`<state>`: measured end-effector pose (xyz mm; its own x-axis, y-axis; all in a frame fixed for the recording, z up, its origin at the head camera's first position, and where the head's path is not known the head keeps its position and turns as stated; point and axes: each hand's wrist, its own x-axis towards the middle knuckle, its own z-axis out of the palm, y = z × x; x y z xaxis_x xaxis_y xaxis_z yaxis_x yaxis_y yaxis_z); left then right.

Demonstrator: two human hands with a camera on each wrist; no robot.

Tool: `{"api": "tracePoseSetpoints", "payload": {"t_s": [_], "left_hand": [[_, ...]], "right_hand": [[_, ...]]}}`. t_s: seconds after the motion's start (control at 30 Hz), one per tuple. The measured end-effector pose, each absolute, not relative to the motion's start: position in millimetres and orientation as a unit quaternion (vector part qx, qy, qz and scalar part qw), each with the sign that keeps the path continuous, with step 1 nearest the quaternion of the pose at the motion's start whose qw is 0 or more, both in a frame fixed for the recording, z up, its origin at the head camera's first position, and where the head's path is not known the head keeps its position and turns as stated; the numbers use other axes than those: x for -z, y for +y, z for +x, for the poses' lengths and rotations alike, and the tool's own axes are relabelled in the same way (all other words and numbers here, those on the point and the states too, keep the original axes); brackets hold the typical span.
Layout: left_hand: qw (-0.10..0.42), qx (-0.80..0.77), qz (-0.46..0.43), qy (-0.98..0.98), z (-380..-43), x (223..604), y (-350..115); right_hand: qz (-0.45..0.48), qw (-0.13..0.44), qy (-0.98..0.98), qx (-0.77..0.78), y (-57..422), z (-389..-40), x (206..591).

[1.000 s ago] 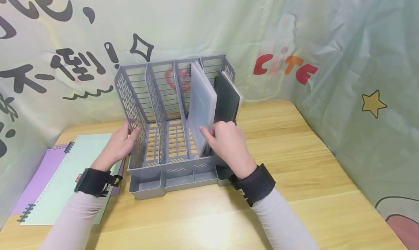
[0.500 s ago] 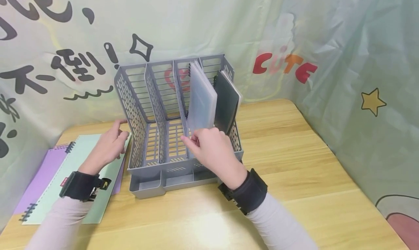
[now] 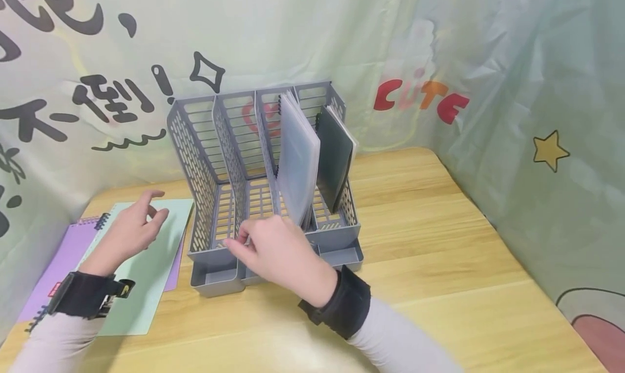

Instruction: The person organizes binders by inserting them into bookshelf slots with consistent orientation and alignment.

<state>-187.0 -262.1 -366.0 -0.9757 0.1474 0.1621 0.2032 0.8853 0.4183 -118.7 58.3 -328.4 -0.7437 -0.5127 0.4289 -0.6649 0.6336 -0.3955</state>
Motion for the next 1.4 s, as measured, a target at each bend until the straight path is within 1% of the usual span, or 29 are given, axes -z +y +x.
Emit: {"api": "tracePoseSetpoints", "payload": {"t_s": [0.2,0.53,0.7,0.87,0.97,1.2,1.4], "left_hand": [[0.072,0.204,-0.093,-0.972,-180.4,368.0,-285.3],[0.073,0.187,-0.083,-0.976,-170.0,368.8,-319.8],[0.069,0.181,-0.076,-0.978,-166.1,369.5,-331.4],[0.08,0.162,-0.076,-0.981,-163.5,372.1,-343.7],[0.071,0.158,-0.062,-0.983,-161.6,375.5,-352.5],[0.031,0.157,-0.025,-0.987,-159.9,381.8,-370.8],[0.024,0.156,-0.023,-0.987,-157.6,385.6,-385.4]], "right_hand": [[0.377,0.091,-0.873,-0.295,36.9,-107.5,333.2],[0.433,0.064,-0.858,-0.268,1.8,-88.5,341.2],[0.441,0.034,-0.863,-0.245,-15.2,-83.1,348.6],[0.441,0.007,-0.867,-0.231,-28.7,-82.3,356.0],[0.442,-0.004,-0.867,-0.23,-35.3,-82.7,360.1],[0.437,-0.024,-0.874,-0.21,-48.5,-84.6,368.2],[0.431,-0.032,-0.884,-0.18,-60.1,-84.6,373.7]]}}
